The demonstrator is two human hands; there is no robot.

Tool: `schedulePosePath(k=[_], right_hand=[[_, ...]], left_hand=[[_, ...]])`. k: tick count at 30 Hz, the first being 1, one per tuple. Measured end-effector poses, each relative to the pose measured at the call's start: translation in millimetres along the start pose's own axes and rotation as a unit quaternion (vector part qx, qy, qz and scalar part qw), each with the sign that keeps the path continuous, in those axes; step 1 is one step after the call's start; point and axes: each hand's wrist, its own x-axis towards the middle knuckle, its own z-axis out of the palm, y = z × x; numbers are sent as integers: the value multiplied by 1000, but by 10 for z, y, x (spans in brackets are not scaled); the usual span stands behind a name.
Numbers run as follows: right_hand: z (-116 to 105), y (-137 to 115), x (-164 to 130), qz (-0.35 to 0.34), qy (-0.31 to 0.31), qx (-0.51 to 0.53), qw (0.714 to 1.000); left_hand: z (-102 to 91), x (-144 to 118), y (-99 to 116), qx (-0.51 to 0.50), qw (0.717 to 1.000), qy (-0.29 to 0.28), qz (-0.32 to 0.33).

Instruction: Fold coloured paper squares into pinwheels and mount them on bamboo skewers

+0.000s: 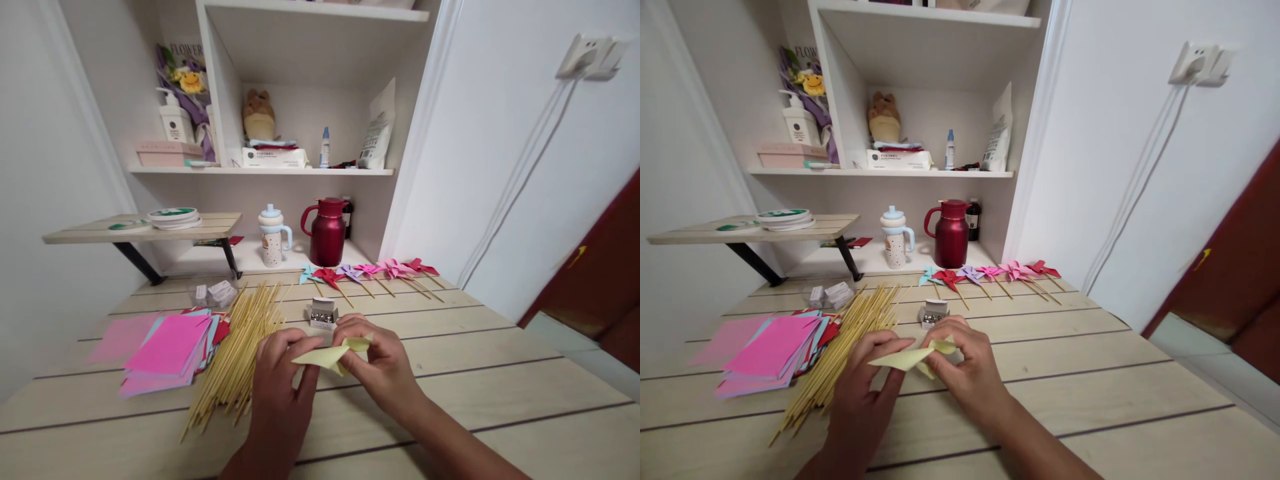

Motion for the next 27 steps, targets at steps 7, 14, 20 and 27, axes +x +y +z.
schedulePosePath(k=[7,14,20,27], right_hand=[[-157,82,38,4,28,-28,999],[-157,75,47,-3,-8,-20,1000],[-143,107,31,11,-34,-31,999],[-138,150,15,38,-49,-55,997]], left_hand=[[-154,74,54,-97,993,12,-66],[-390,311,-170,-32,942,228,-244],[-565,409,-397,-5,934,213,-288],[-643,409,-591,102,944,85,-303]])
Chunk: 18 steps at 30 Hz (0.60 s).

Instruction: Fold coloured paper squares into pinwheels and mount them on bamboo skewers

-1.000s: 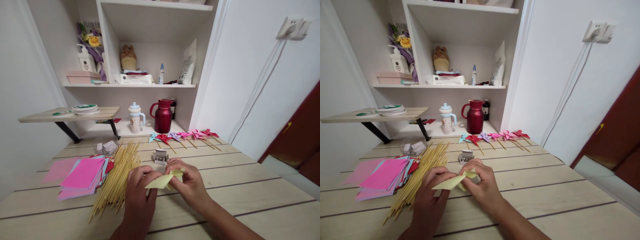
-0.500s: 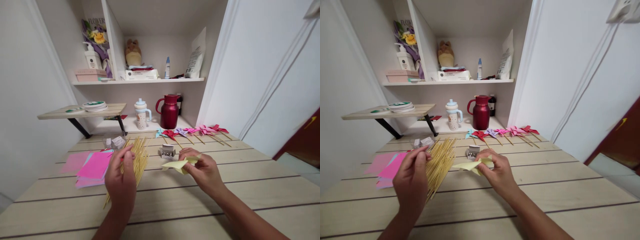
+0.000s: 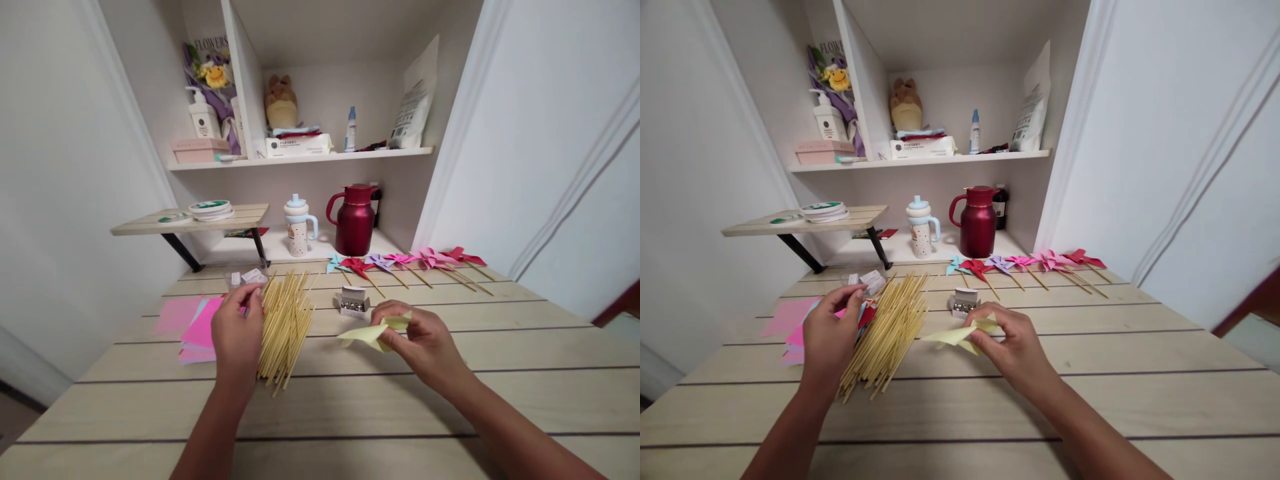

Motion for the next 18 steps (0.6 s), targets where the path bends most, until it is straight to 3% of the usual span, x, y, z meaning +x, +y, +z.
schedulePosePath(k=[2,5,7,13,18], right_hand=[[8,8,-2,-3,-5,-2,1000],[14,24,-10,-9,-10,0,1000],[15,35,-15,-7,-14,1,1000],[15,23,-6,-15,-25,-8,1000],[13,-14,11,-22,-17,-12,1000]], left_hand=[[9,-2,-19,87,995,-34,33],[16,-24,-6,238,960,-118,83],[21,-45,10,287,942,-146,94],[98,-132,-25,367,915,-112,123],[187,-178,-127,413,886,-143,153]])
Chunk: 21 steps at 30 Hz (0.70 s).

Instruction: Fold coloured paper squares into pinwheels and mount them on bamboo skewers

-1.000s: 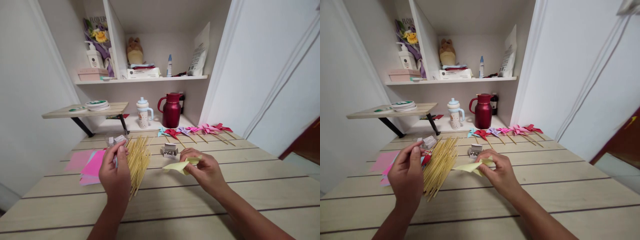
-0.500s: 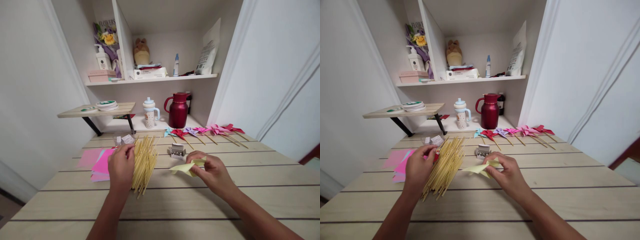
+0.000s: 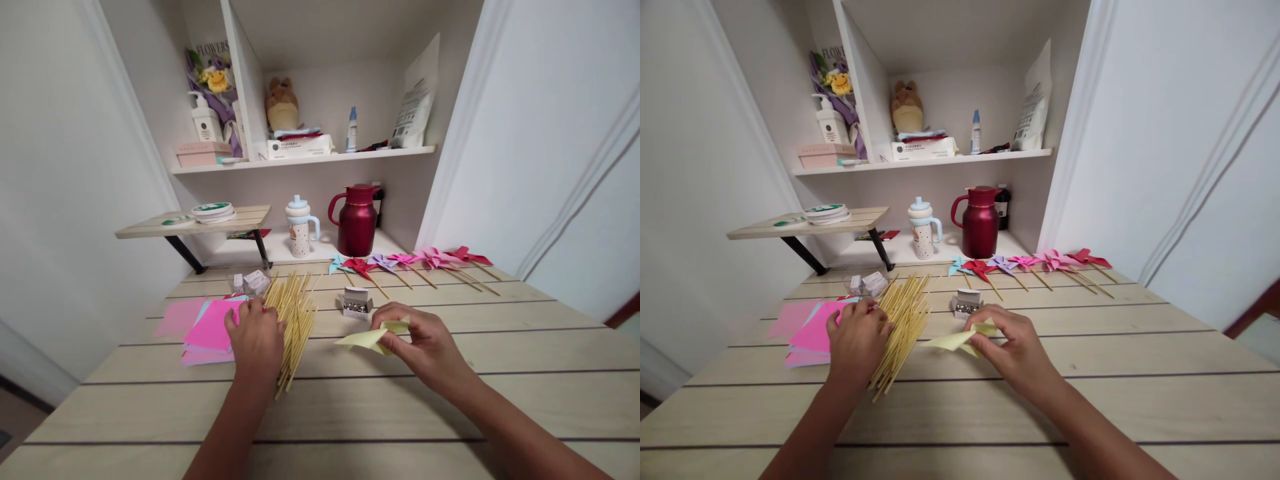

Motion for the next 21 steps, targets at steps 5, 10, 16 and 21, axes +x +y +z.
schedulePosePath(k=[5,10,16,21], right_hand=[[2,-11,13,-19,1,-14,1000],[3,-17,17,-30,6,-22,999],[2,-20,20,-48,9,-27,998],[1,-30,30,-49,10,-33,998]], left_hand=[[68,8,-17,34,999,-8,-7],[103,-9,-12,45,999,-28,-7],[92,-1,9,40,998,-48,-26],[79,16,24,20,996,-66,-49]])
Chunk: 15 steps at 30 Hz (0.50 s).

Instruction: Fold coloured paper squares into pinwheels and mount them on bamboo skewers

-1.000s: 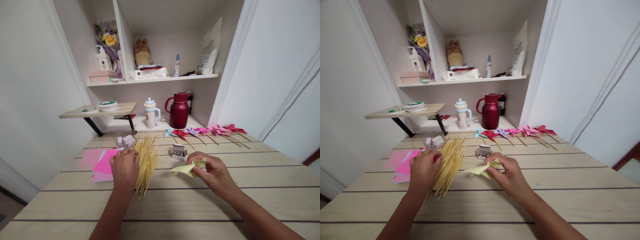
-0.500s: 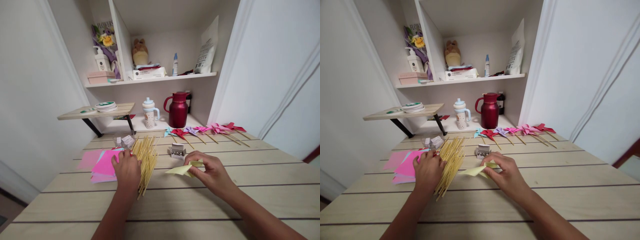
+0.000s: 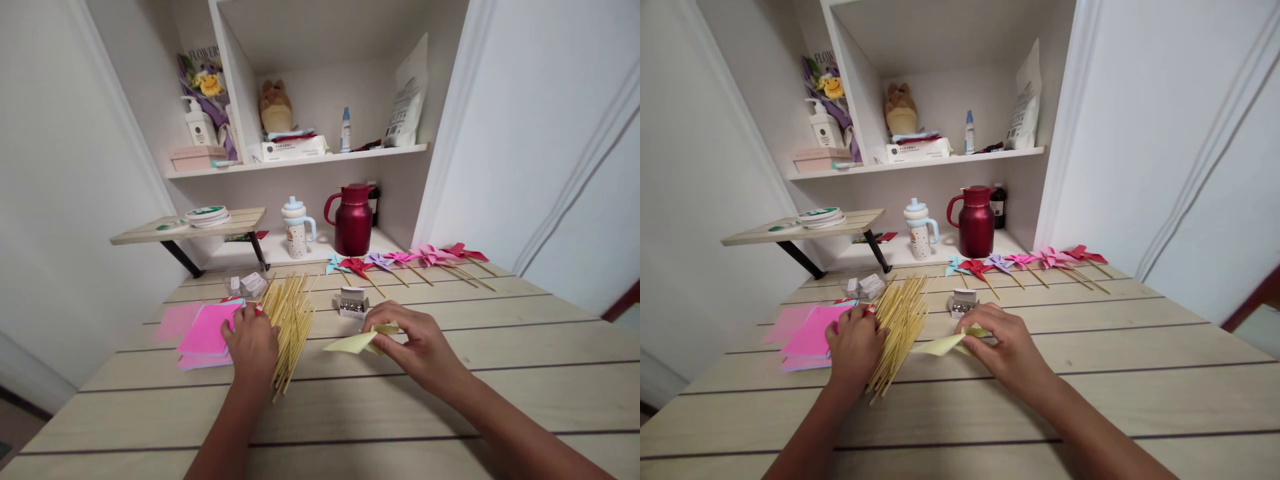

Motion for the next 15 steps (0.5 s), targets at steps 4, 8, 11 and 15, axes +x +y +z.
schedulePosePath(k=[4,8,11,15], right_hand=[[-4,3,2,-2,-5,-6,1000],[0,24,-6,0,-7,-13,1000],[6,42,-14,2,-17,-15,1000],[3,52,-17,11,-24,-17,1000]], left_hand=[[-1,9,5,-14,1000,-10,-12],[1,11,-4,-24,1000,-10,-14],[6,17,-13,-28,999,-6,-15],[23,30,-14,-30,999,-1,-21]])
